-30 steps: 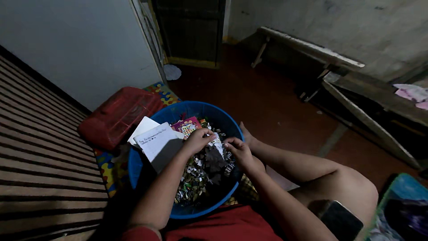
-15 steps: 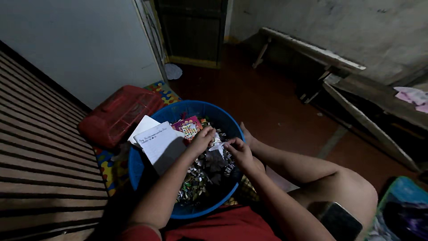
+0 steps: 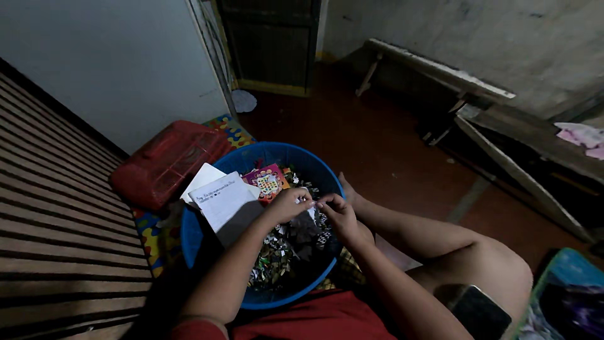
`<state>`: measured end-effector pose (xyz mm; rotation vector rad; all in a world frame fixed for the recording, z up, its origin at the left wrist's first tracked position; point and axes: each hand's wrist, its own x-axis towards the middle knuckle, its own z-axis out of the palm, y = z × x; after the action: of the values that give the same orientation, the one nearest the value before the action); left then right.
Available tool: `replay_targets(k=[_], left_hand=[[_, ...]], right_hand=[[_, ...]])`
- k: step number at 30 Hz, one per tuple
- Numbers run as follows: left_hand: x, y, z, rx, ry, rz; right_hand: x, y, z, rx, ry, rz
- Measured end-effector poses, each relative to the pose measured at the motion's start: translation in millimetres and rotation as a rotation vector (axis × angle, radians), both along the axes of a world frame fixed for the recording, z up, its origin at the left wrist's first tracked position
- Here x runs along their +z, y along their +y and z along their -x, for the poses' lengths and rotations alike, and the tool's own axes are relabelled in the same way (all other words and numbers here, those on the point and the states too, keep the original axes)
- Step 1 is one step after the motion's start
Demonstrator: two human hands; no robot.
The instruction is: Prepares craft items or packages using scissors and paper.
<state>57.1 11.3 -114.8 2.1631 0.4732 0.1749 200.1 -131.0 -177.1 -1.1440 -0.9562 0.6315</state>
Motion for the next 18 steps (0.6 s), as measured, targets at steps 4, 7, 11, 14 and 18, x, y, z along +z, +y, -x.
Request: replay_targets(k=[4, 7, 11, 14, 18], left_hand=[[1.5, 7.5, 2.3, 0.100, 0.024, 0.035], [1.7, 10.9, 4.0, 0.115, 0.022, 0.053], [4.3, 2.7, 0.1, 0.028, 0.086, 0.027], [3.9, -0.9, -0.3, -0.019, 0.100, 0.037], [3.8, 3.0, 2.0, -0.043, 0.095, 0.030]], right_hand=[[1.8, -2.2, -1.9, -0.006, 0.051, -0.013], [6.5, -0.7, -0.9, 0.061, -0.042, 0.118], [4.4, 0.9, -1.0, 0.066, -0.104, 0.150], [4.5, -1.7, 1.1, 0.034, -0.089, 0.123], [4.2, -1.0, 0.6, 0.014, -0.012, 0.083]])
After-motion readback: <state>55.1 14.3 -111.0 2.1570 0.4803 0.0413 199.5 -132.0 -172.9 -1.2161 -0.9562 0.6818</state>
